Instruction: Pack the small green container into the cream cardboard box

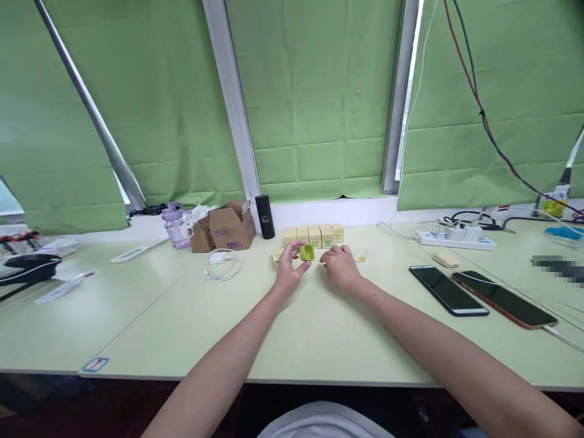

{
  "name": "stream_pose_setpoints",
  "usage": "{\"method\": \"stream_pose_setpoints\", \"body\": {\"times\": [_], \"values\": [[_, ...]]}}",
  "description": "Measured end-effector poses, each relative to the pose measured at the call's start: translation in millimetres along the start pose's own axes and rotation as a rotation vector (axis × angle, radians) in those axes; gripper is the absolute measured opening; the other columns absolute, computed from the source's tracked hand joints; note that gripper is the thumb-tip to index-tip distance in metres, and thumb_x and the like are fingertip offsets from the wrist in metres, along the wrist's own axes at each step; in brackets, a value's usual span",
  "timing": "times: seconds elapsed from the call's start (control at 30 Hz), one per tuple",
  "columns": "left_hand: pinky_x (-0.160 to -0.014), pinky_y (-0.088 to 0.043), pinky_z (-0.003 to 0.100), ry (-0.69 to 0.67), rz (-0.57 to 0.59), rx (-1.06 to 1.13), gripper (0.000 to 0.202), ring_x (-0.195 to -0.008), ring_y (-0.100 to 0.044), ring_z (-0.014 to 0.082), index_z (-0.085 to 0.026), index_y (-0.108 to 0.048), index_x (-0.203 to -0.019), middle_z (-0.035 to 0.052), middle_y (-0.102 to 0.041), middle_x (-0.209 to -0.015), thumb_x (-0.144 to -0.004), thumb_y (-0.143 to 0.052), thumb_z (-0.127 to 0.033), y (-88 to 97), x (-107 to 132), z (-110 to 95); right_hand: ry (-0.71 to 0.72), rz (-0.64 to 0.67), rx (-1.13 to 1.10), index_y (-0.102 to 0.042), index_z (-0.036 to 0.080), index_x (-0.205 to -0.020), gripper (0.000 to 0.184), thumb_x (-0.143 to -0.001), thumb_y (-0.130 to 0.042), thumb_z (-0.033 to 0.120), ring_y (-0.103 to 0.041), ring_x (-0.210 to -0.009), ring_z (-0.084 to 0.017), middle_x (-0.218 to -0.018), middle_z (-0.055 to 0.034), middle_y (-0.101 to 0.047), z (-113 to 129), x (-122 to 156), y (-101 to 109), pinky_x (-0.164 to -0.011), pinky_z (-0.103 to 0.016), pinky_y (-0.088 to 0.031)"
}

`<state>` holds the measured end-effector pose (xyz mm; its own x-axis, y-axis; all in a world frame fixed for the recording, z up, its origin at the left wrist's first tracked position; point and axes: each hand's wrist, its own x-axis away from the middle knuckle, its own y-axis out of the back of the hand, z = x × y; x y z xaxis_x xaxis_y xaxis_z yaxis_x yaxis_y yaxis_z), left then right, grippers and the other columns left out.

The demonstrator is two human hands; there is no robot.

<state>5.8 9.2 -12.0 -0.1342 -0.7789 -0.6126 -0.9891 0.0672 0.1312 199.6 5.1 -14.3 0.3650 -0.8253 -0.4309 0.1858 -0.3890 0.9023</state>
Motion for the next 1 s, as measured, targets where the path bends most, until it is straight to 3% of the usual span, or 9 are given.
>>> {"method": "stream_pose_setpoints", "body": {"times": [0.13,0.27,0.47,0.6,0.73,1.0], "values": [[-0.097,-0.046,0.037,-0.006,0.008,0.042,0.050,-0.114,-0.069,0.0260,-0.022,-0.058,-0.120,0.0100,-0.074,-0.120,-0.076,-0.080,-0.024,-1.1,0,-2,-0.049,-0.169,-0.161,-0.076,0.020,-0.088,0.012,-0.090,-0.066,0.013,-0.064,-0.097,-0.026,-0.094,-0.0096,-0.080,8,14,9,-0.090,-0.041,-0.033],[-0.097,-0.047,0.038,0.007,0.016,0.093,0.051,-0.112,-0.070,0.0257,-0.022,-0.056,-0.119,0.0108,-0.074,-0.121,-0.075,-0.082,-0.028,-1.4,1,-4,-0.118,-0.244,-0.376,-0.070,0.021,-0.081,0.014,-0.082,-0.067,0.007,-0.063,-0.084,-0.021,-0.083,-0.0047,-0.075,17,28,18,-0.086,-0.038,-0.037],[-0.099,-0.048,0.040,0.019,0.031,0.152,0.055,-0.114,-0.070,0.0277,-0.022,-0.055,-0.118,0.0119,-0.075,-0.120,-0.074,-0.085,-0.031,-0.1,0,-4,-0.081,-0.233,-1.031,-0.069,0.024,-0.086,0.005,-0.082,-0.067,0.022,-0.062,-0.078,-0.019,-0.083,-0.0011,-0.071,17,33,29,-0.072,-0.033,-0.043],[-0.102,-0.047,0.041,0.014,0.064,0.151,0.054,-0.117,-0.070,0.0279,-0.023,-0.054,-0.118,0.0114,-0.075,-0.122,-0.075,-0.086,-0.033,-1.4,1,-4,-0.137,-0.316,-1.375,-0.076,0.023,-0.087,0.017,-0.078,-0.075,0.037,-0.059,-0.077,-0.019,-0.086,-0.0039,-0.072,11,30,34,-0.070,-0.034,-0.044],[-0.103,-0.048,0.042,0.003,0.100,0.123,0.053,-0.118,-0.069,0.0284,-0.023,-0.054,-0.118,0.0119,-0.074,-0.123,-0.076,-0.085,-0.036,-3.9,4,-5,-0.279,-0.309,-1.589,-0.079,0.021,-0.089,0.029,-0.071,-0.085,0.043,-0.046,-0.062,-0.013,-0.074,-0.0011,-0.066,5,28,34,-0.060,-0.030,-0.036],[-0.104,-0.047,0.043,0.010,0.128,0.064,0.051,-0.120,-0.068,0.0288,-0.023,-0.056,-0.118,0.0121,-0.074,-0.124,-0.078,-0.085,-0.034,-8.1,7,-8,-0.501,-0.273,-1.751,-0.076,0.020,-0.085,0.043,-0.067,-0.090,0.056,-0.053,-0.068,-0.013,-0.084,-0.0056,-0.070,-1,27,29,-0.053,-0.024,-0.038]]}}
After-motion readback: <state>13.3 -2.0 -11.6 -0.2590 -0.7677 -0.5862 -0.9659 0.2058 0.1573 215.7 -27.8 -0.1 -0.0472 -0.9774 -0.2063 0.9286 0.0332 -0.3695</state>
